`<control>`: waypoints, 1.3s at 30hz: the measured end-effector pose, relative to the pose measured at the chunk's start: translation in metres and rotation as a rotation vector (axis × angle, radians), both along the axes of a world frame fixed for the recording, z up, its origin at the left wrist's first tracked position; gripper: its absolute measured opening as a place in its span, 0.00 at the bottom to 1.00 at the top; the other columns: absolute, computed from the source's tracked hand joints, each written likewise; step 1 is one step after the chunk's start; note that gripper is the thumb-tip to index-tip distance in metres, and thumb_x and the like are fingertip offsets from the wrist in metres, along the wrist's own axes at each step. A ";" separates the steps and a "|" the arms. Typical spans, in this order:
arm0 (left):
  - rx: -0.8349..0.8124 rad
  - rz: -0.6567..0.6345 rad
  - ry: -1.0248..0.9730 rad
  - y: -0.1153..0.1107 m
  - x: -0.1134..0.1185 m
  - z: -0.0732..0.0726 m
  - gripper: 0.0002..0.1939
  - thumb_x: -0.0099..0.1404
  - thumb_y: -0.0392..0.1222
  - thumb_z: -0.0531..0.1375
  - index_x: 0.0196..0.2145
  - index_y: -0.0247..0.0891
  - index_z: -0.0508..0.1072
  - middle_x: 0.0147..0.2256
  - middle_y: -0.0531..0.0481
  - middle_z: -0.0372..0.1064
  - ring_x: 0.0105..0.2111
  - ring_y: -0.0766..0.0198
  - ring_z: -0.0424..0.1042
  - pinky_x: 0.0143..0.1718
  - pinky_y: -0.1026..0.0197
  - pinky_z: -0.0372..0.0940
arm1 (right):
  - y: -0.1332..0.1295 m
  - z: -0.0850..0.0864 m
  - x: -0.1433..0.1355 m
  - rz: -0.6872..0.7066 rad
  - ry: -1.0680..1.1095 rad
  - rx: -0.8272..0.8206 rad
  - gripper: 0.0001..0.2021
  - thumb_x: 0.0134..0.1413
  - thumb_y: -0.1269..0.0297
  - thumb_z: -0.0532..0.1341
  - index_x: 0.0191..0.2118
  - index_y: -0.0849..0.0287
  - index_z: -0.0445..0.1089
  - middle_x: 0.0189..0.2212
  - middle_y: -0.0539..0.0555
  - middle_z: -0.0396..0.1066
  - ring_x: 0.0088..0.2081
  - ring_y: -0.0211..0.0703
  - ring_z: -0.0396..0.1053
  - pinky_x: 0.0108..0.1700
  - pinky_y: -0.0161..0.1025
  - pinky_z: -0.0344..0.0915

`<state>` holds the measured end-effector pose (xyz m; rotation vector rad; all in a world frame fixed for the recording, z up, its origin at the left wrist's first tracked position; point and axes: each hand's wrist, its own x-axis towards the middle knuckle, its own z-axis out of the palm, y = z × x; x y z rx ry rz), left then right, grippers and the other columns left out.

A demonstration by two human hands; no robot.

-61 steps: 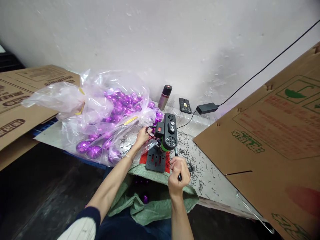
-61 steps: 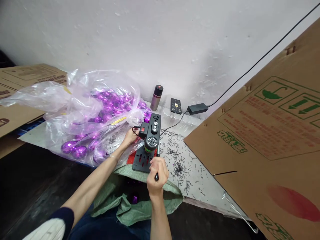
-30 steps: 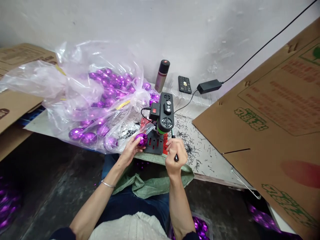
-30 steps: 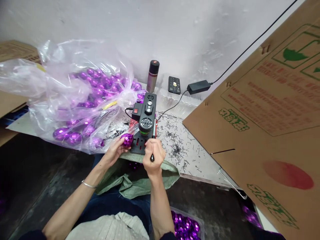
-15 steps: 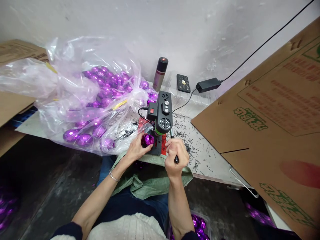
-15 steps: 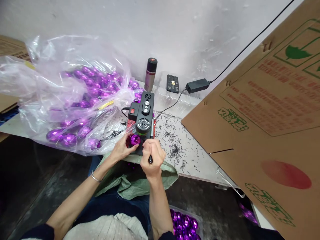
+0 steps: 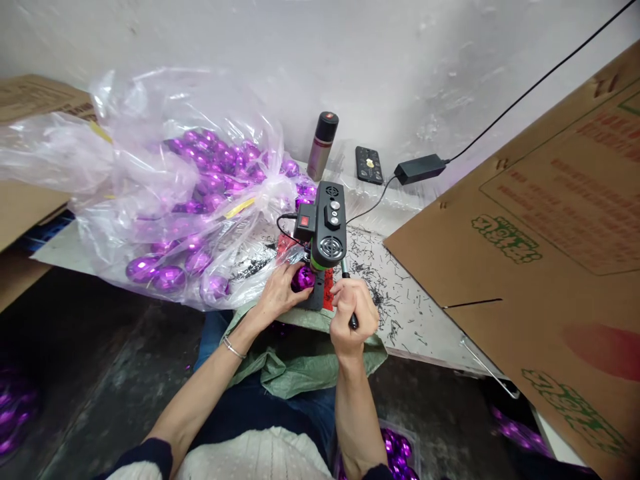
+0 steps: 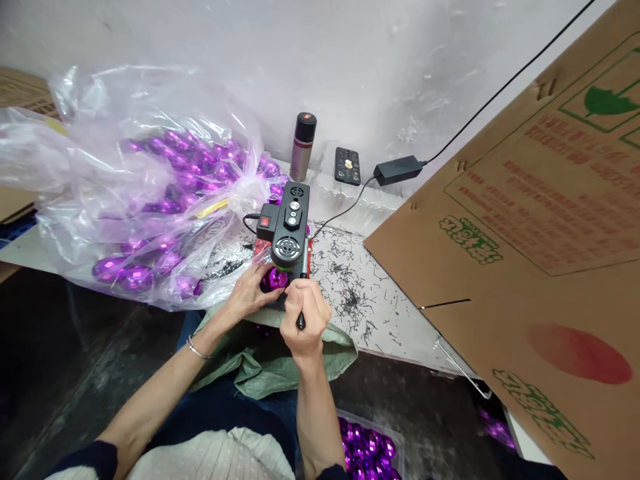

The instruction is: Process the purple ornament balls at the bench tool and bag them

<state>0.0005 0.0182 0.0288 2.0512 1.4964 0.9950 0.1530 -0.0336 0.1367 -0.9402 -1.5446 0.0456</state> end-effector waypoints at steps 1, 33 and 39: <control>0.009 0.000 -0.013 0.000 0.000 -0.002 0.30 0.59 0.46 0.72 0.57 0.39 0.73 0.48 0.42 0.77 0.50 0.47 0.78 0.54 0.48 0.73 | 0.000 0.000 0.000 -0.003 -0.001 -0.001 0.15 0.67 0.77 0.53 0.28 0.55 0.64 0.25 0.49 0.68 0.30 0.38 0.70 0.33 0.38 0.64; 0.167 -0.063 -0.224 -0.002 0.006 -0.032 0.30 0.67 0.54 0.69 0.62 0.41 0.69 0.55 0.39 0.76 0.55 0.48 0.77 0.58 0.45 0.73 | 0.000 0.000 -0.001 -0.002 0.001 -0.003 0.15 0.67 0.77 0.53 0.29 0.55 0.63 0.26 0.48 0.67 0.30 0.37 0.69 0.33 0.36 0.64; 0.180 -0.078 -0.211 -0.006 0.007 -0.037 0.32 0.66 0.52 0.70 0.62 0.40 0.68 0.54 0.38 0.77 0.53 0.48 0.79 0.55 0.46 0.74 | 0.000 -0.001 0.000 -0.007 0.002 -0.003 0.15 0.67 0.76 0.53 0.29 0.56 0.65 0.26 0.48 0.68 0.30 0.37 0.69 0.33 0.37 0.64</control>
